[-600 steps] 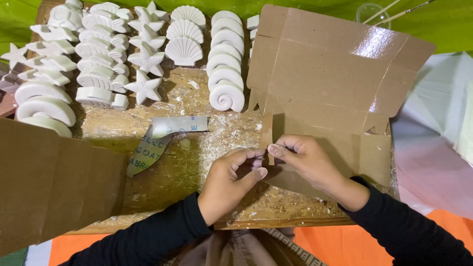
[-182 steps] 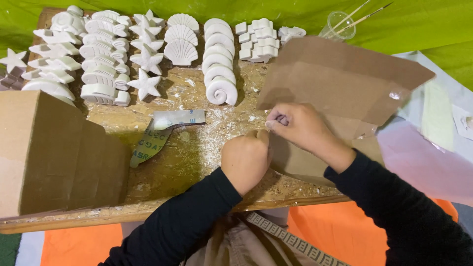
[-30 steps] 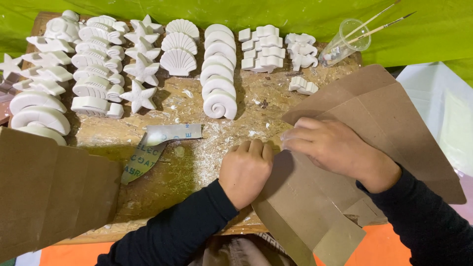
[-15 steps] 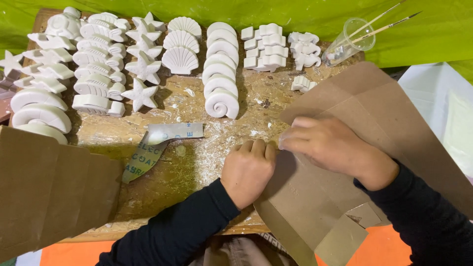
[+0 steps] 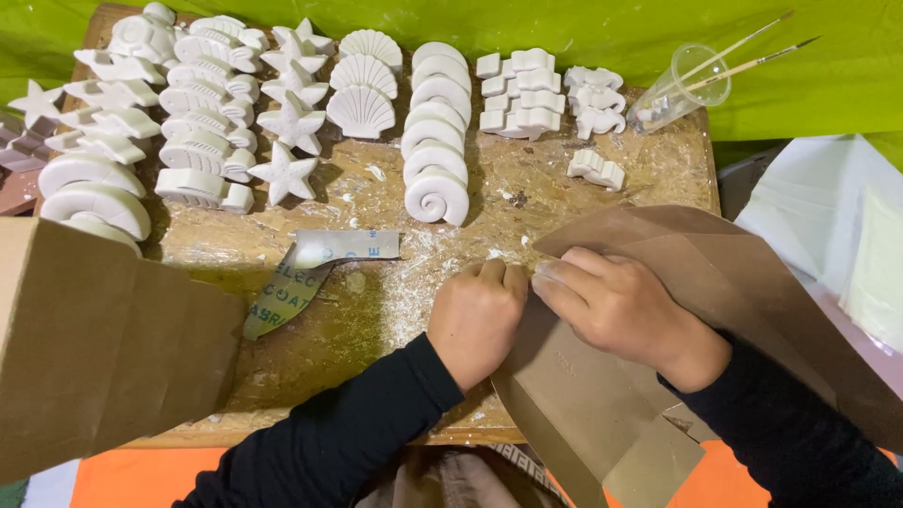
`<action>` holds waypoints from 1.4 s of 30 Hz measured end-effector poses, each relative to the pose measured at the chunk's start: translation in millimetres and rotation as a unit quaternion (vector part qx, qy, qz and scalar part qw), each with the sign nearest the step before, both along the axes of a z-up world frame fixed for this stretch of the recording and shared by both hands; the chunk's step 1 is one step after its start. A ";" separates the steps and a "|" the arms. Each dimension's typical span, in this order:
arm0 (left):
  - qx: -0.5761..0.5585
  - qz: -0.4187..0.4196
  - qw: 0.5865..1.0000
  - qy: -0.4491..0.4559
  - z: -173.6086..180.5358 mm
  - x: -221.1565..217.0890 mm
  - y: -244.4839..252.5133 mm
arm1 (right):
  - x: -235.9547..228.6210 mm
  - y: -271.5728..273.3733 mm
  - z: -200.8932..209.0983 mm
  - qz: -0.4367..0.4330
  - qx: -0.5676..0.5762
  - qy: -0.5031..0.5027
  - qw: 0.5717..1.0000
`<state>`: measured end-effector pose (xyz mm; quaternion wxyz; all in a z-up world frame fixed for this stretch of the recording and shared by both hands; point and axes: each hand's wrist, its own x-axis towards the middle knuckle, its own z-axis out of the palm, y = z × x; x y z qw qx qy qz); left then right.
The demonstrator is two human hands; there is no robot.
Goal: Folding a cardboard box and sanding a small white clay object with sandpaper.
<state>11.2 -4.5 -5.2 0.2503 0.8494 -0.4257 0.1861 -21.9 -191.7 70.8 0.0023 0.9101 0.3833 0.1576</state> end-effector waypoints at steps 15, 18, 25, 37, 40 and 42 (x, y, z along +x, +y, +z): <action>-0.009 -0.010 0.999 0.041 15.9 -2.6 3.8 | -2.6 -7.6 -27.6 -0.088 0.043 0.103 0.990; -0.016 -0.003 0.999 0.044 15.2 -5.0 2.9 | -4.3 -2.3 -20.4 -0.116 0.040 0.163 0.979; -0.018 0.012 1.000 -0.001 9.2 -7.2 -0.4 | -9.7 12.2 -4.4 -0.208 0.050 0.308 0.927; -0.009 0.024 0.999 0.039 17.0 3.9 1.2 | -15.8 32.4 20.6 -0.202 0.050 0.197 0.958; 0.014 0.023 0.999 0.033 7.0 12.4 -1.5 | -23.4 45.0 47.5 -0.170 0.101 0.133 0.971; 0.023 0.019 0.998 0.046 6.8 14.0 -0.5 | -34.3 43.4 52.0 -0.192 0.099 0.121 0.969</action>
